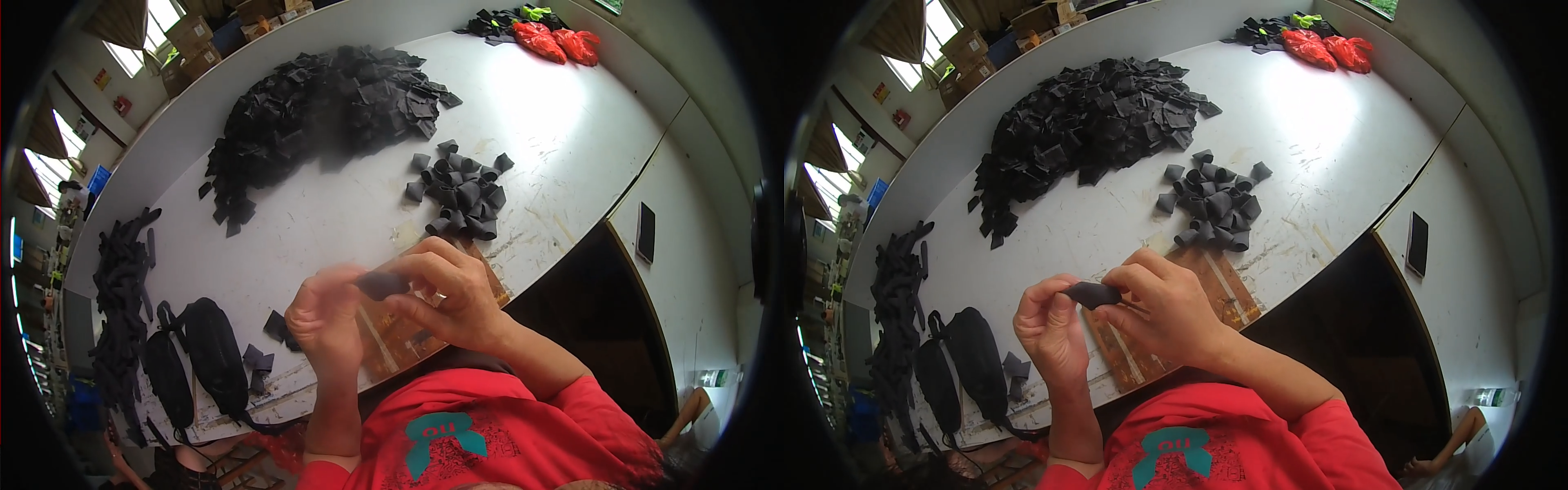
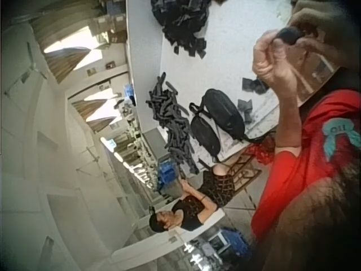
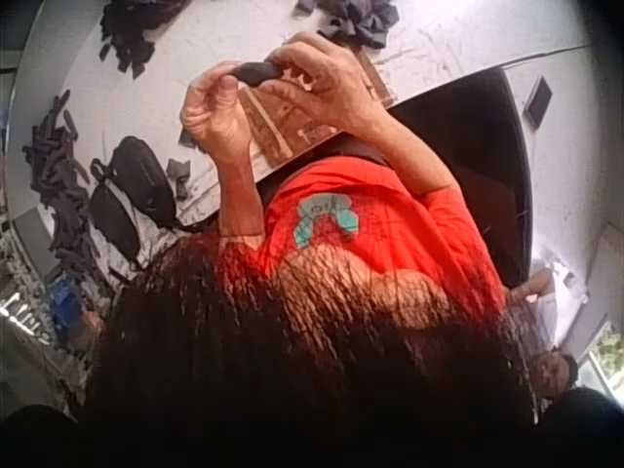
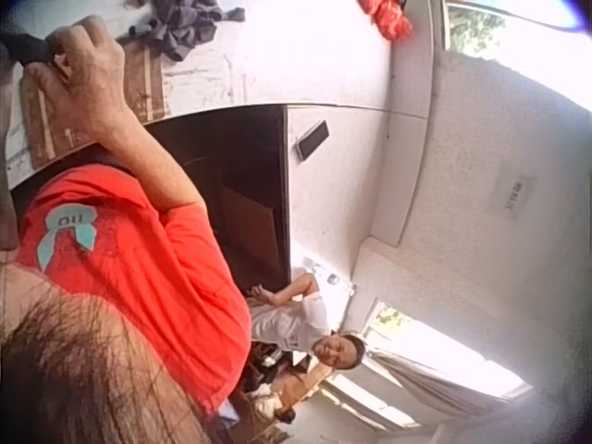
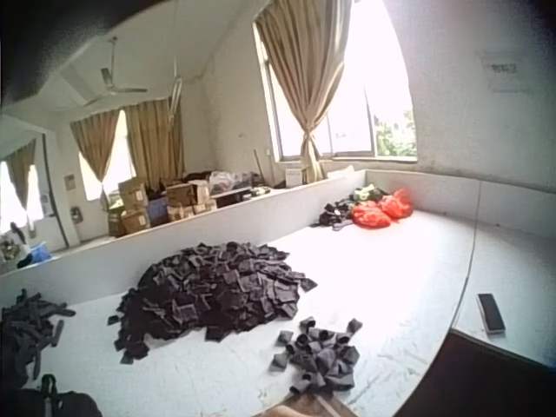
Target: The person is assembling small black fabric pieces at a workbench using a glue stick.
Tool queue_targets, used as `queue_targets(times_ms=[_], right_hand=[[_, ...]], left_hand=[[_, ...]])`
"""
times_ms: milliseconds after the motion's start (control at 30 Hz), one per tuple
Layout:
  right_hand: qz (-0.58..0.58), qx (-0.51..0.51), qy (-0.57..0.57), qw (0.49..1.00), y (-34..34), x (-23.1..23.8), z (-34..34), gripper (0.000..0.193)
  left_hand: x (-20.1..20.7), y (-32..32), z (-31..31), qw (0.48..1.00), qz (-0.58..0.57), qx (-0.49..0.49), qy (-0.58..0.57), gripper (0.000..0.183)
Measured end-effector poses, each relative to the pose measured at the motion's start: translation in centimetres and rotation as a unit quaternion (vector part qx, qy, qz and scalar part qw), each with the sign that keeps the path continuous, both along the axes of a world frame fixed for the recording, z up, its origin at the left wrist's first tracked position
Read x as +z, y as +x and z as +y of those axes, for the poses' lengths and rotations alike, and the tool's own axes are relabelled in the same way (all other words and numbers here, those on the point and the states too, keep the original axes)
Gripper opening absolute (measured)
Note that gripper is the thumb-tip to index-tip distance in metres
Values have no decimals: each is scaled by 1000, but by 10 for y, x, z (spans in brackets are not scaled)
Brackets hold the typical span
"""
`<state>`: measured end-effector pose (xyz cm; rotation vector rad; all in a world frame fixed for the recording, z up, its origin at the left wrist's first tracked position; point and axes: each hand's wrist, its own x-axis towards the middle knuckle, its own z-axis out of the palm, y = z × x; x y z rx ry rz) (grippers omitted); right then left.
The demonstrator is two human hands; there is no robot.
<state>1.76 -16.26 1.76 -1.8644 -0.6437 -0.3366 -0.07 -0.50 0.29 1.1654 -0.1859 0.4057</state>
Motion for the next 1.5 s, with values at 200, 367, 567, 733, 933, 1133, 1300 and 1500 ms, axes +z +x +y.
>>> queue_targets(times_ms=[200, 367, 567, 733, 933, 1133, 1300, 1500], right_hand=[[31, -11, 12, 999, -4, 2, 1, 16], [-21, -26, 45, 998, 2, -15, 8, 15], [39, -15, 1, 999, -3, -10, 1, 20], [-2, -36, -19, 999, -2, 1, 2, 18], [-32, -45, 4, 998, 1, -8, 6, 15], [-52, -52, 33, 997, 4, -24, 12, 15], [-18, -36, 46, 998, 2, -25, 9, 15], [-10, -31, 42, 999, 4, -22, 6, 14]], left_hand=[[-12, -1, 7, 997, 0, -43, -56, 11], [-12, -3, 1, 999, 23, -12, 32, 13], [1, 3, 3, 976, 15, -35, 212, 16], [-1, 7, 1, 994, 11, -51, 101, 10], [-5, 6, 3, 995, 21, -53, 78, 13], [-5, 7, 5, 984, -10, -17, 178, 8], [0, 10, 2, 974, -49, -8, 223, 7], [10, 14, 2, 960, -66, 5, 273, 4]])
